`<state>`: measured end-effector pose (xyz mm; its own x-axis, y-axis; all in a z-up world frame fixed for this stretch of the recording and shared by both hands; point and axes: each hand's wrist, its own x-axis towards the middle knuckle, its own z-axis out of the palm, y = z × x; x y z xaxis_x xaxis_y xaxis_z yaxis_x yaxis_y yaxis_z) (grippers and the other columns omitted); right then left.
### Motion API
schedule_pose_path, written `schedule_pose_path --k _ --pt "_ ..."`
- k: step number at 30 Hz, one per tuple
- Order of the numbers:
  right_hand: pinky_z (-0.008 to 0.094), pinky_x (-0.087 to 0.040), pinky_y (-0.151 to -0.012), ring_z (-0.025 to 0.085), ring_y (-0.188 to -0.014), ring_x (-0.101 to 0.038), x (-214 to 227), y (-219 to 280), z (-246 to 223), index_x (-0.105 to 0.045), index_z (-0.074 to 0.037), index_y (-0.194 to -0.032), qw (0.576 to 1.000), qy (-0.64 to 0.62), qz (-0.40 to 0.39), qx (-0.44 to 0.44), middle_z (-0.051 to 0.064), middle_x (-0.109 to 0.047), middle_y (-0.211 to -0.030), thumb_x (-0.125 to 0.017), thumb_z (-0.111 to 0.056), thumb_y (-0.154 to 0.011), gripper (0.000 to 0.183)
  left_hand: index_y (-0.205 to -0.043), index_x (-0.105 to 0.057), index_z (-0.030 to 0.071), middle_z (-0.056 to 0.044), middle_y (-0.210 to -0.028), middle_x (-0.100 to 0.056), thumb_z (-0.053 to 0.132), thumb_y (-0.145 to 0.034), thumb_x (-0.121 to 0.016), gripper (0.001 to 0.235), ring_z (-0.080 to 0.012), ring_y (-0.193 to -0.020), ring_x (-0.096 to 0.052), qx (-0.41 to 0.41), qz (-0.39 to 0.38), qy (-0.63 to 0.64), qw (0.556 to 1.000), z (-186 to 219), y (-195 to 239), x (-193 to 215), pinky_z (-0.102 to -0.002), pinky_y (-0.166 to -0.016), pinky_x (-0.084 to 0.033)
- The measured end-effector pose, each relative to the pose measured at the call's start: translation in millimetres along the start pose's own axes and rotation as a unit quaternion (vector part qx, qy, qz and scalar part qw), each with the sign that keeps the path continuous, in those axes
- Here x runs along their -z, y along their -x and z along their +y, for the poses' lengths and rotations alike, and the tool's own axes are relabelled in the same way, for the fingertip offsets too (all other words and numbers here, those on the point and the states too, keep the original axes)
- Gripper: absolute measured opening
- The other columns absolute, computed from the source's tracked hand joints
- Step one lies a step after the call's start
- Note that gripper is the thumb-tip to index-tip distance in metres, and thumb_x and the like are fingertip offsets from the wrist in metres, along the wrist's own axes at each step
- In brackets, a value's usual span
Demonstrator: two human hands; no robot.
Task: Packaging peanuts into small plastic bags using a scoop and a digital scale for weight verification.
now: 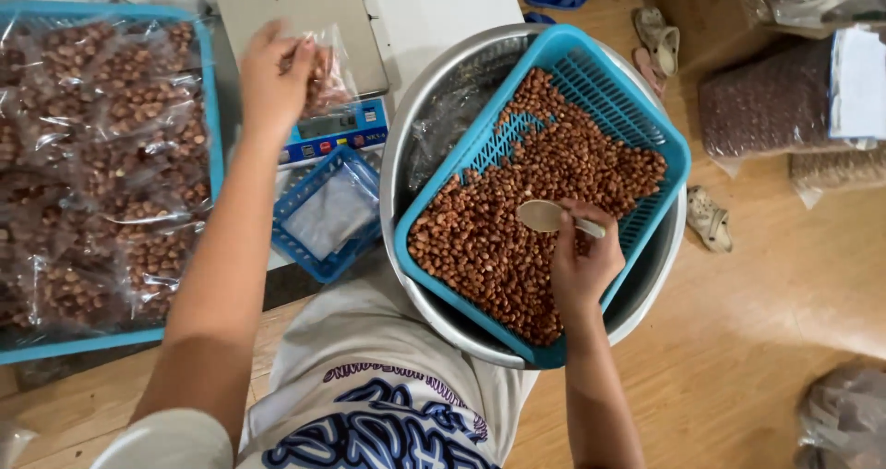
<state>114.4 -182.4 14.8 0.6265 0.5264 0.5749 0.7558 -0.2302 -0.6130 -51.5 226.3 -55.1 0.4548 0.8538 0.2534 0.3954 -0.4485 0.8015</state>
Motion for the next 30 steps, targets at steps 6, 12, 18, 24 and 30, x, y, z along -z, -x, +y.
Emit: schedule_pose_path --k 6,12,18,24,30 --pt "0.025 -0.055 -0.067 0.019 -0.100 -0.075 0 -1 -8 -0.058 -0.007 -0.113 0.999 -0.018 -0.018 -0.038 0.011 -0.075 -0.112 -0.066 -0.006 -0.105 0.012 -0.106 -0.080 0.016 -0.004 -0.106 -0.080 0.009 -0.086 -0.088 0.023 -0.0201 -0.097 -0.075 -0.027 0.161 0.088 0.983 -67 -37 -19 -0.035 -0.083 -0.057" --pt "0.033 -0.058 -0.089 0.024 -0.104 -0.071 -9 -14 -26 -0.052 -0.008 -0.113 0.982 -0.168 -0.001 -0.091 0.016 -0.071 -0.110 -0.064 -0.001 -0.103 0.017 -0.132 -0.060 0.014 -0.007 -0.106 -0.061 -0.024 -0.096 -0.067 0.052 -0.0140 -0.090 -0.068 -0.044 0.102 0.406 0.907 21 -20 37 -0.036 -0.074 -0.070" --pt "0.022 -0.054 -0.071 0.010 -0.081 -0.064 -36 -21 -39 -0.049 -0.010 -0.104 0.937 -0.298 0.031 -0.179 0.014 -0.073 -0.107 -0.063 -0.002 -0.103 0.017 -0.108 -0.069 0.011 -0.005 -0.101 -0.077 0.025 -0.099 -0.072 0.016 -0.0192 -0.091 -0.079 0.191 -0.133 0.573 0.786 94 82 14 -0.033 -0.077 -0.068" --pt "0.017 -0.060 -0.073 0.009 -0.085 -0.068 -52 -16 -42 -0.043 -0.012 -0.103 0.890 -0.382 0.043 -0.243 0.015 -0.070 -0.109 -0.058 -0.003 -0.104 0.017 -0.123 -0.071 0.014 -0.008 -0.089 -0.076 0.023 -0.096 -0.067 0.028 -0.0227 -0.074 -0.078 0.372 -0.322 0.599 0.632 134 161 -31 -0.034 -0.060 -0.066" --pt "0.014 -0.058 -0.070 0.009 -0.083 -0.068 -59 3 -21 -0.043 -0.012 -0.105 0.842 -0.452 0.027 -0.293 0.016 -0.069 -0.109 -0.060 -0.005 -0.103 0.018 -0.128 -0.070 0.008 -0.017 -0.101 -0.077 0.009 -0.094 -0.068 0.034 -0.0284 -0.083 -0.078 0.381 -0.383 0.555 0.633 143 201 -51 -0.039 -0.065 -0.066"
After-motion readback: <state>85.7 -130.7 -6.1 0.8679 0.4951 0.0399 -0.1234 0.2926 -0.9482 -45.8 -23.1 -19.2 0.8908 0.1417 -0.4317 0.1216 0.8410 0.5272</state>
